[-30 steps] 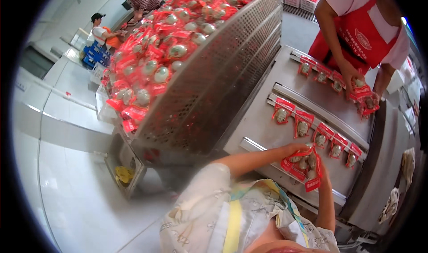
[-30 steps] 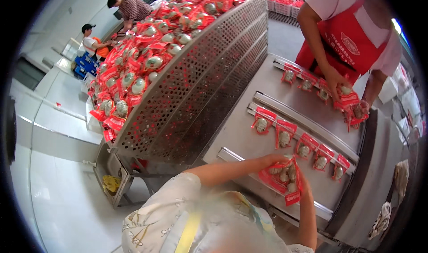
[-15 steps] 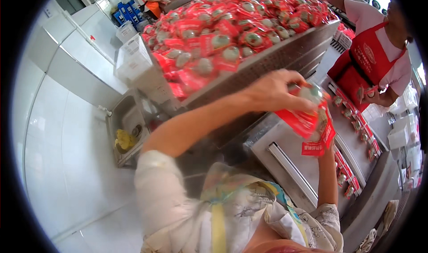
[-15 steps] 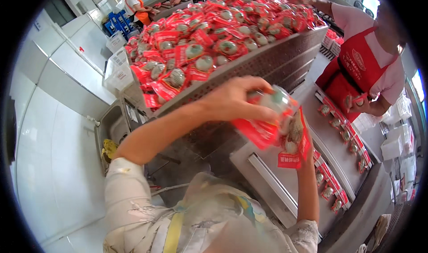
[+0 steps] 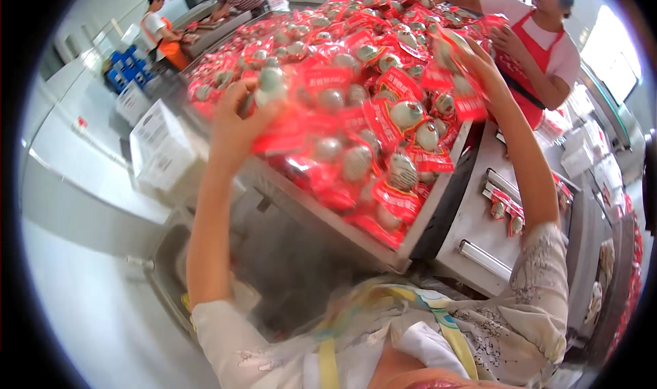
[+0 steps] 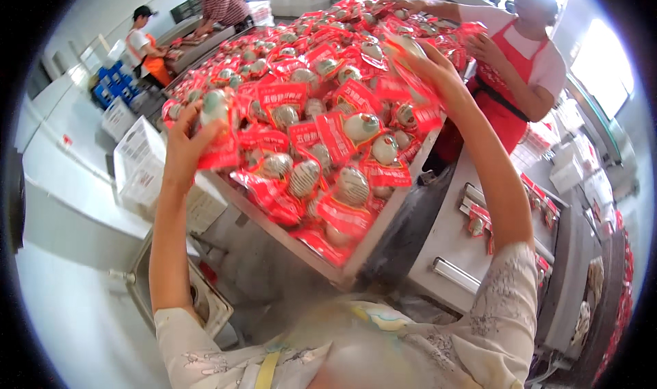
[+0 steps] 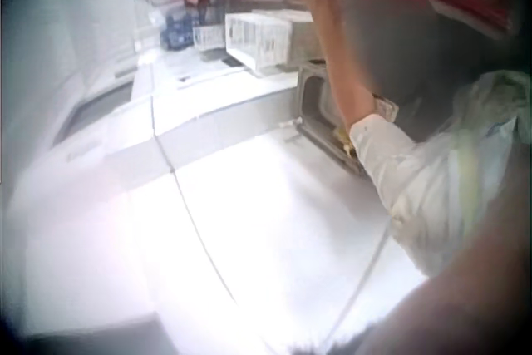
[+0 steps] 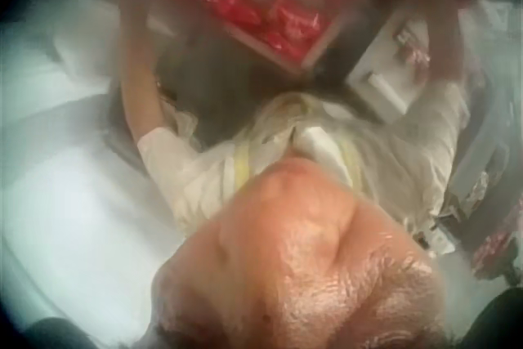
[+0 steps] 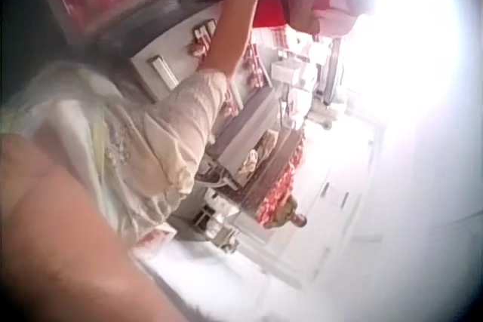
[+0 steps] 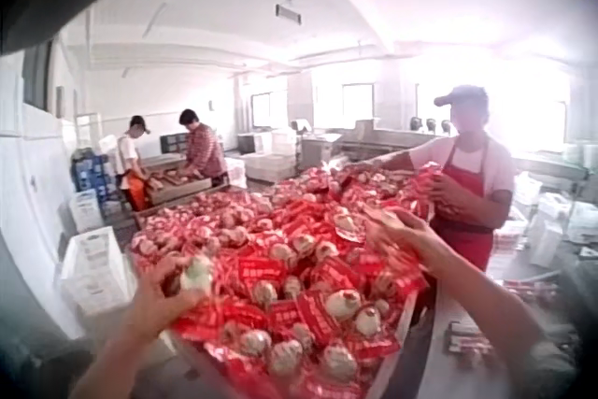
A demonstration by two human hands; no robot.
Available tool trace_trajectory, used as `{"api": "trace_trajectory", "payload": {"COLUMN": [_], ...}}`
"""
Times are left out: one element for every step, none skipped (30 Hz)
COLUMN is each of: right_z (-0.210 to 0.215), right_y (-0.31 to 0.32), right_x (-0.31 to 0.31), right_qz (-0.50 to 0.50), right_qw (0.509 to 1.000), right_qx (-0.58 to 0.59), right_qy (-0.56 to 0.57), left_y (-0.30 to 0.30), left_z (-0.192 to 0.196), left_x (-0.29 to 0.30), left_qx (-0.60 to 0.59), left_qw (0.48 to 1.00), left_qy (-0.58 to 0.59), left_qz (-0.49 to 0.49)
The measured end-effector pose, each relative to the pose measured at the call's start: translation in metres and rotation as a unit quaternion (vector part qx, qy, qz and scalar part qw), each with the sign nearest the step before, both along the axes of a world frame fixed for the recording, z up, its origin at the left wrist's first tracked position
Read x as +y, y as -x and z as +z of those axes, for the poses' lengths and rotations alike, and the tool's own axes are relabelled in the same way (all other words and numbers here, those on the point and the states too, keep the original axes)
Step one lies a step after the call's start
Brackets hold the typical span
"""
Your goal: The person arranges individually packaged food items on a flat tray, moves a large metal cart containing many packages, and transfers individual red food packets from a large metal bin into a white plastic crate.
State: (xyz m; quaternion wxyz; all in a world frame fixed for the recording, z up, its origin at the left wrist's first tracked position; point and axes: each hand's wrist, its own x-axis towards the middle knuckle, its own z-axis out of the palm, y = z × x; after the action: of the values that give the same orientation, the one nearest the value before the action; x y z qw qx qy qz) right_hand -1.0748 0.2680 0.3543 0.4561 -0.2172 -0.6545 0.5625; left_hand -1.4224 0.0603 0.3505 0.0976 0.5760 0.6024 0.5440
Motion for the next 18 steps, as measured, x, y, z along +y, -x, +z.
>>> {"api": "trace_trajectory", "payload": {"right_z": [0.012, 0.020, 0.024, 0.028, 0.031, 0.031, 0.028, 0.026, 0.020, 0.012, -0.002, -0.016, -0.026, -0.034, -0.040, -0.043, -0.043, -0.040], "right_y": [0.024, 0.045, 0.061, 0.076, 0.094, 0.113, 0.125, 0.138, 0.149, 0.157, 0.165, 0.173, 0.178, 0.182, 0.184, 0.187, 0.189, 0.192], "right_x": [0.017, 0.034, 0.051, 0.072, 0.097, 0.122, 0.143, 0.164, 0.181, 0.194, 0.201, 0.205, 0.207, 0.208, 0.207, 0.205, 0.204, 0.203], "right_qz": [-0.028, -0.004, -0.022, 0.010, -0.098, -0.189, -0.214, -0.254, -0.237, -0.263, -0.238, -0.288, -0.333, -0.337, -0.332, -0.333, -0.379, -0.362], "right_qw": [0.999, 1.000, 0.999, 0.998, 0.988, 0.963, 0.946, 0.908, 0.893, 0.864, 0.871, 0.810, 0.735, 0.737, 0.727, 0.709, 0.665, 0.675], "right_qx": [-0.013, -0.001, -0.022, -0.023, -0.098, -0.161, -0.203, -0.284, -0.327, -0.379, -0.373, -0.423, -0.479, -0.468, -0.439, -0.398, -0.356, -0.379], "right_qy": [0.013, -0.011, -0.015, -0.064, -0.073, -0.107, -0.133, -0.175, -0.201, -0.201, -0.213, -0.287, -0.346, -0.353, -0.412, -0.477, -0.536, -0.519], "left_y": [0.003, 0.002, -0.002, -0.009, -0.018, -0.025, -0.032, -0.039, -0.047, -0.055, -0.061, -0.067, -0.072, -0.075, -0.078, -0.080, -0.083, -0.086], "left_z": [0.002, 0.003, 0.004, 0.005, 0.005, 0.005, 0.005, 0.004, 0.002, 0.000, -0.003, -0.006, -0.008, -0.011, -0.014, -0.018, -0.023, -0.028], "left_x": [0.004, 0.008, 0.012, 0.017, 0.024, 0.031, 0.038, 0.046, 0.057, 0.068, 0.079, 0.090, 0.099, 0.105, 0.109, 0.109, 0.104, 0.100], "left_qx": [-0.003, 0.066, 0.133, 0.145, 0.159, 0.157, 0.203, 0.248, 0.249, 0.277, 0.304, 0.303, 0.344, 0.383, 0.394, 0.396, 0.402, 0.405], "left_qw": [1.000, 0.996, 0.984, 0.980, 0.975, 0.974, 0.969, 0.958, 0.958, 0.952, 0.945, 0.945, 0.932, 0.914, 0.903, 0.901, 0.907, 0.910], "left_qy": [-0.003, -0.035, -0.068, -0.081, -0.094, -0.099, -0.038, 0.025, 0.023, 0.005, -0.013, -0.014, 0.029, 0.071, 0.120, 0.118, 0.065, 0.013], "left_qz": [-0.014, -0.058, -0.097, -0.112, -0.125, -0.127, -0.134, -0.140, -0.141, -0.130, -0.119, -0.120, -0.114, -0.110, -0.126, -0.129, -0.111, -0.095]}}
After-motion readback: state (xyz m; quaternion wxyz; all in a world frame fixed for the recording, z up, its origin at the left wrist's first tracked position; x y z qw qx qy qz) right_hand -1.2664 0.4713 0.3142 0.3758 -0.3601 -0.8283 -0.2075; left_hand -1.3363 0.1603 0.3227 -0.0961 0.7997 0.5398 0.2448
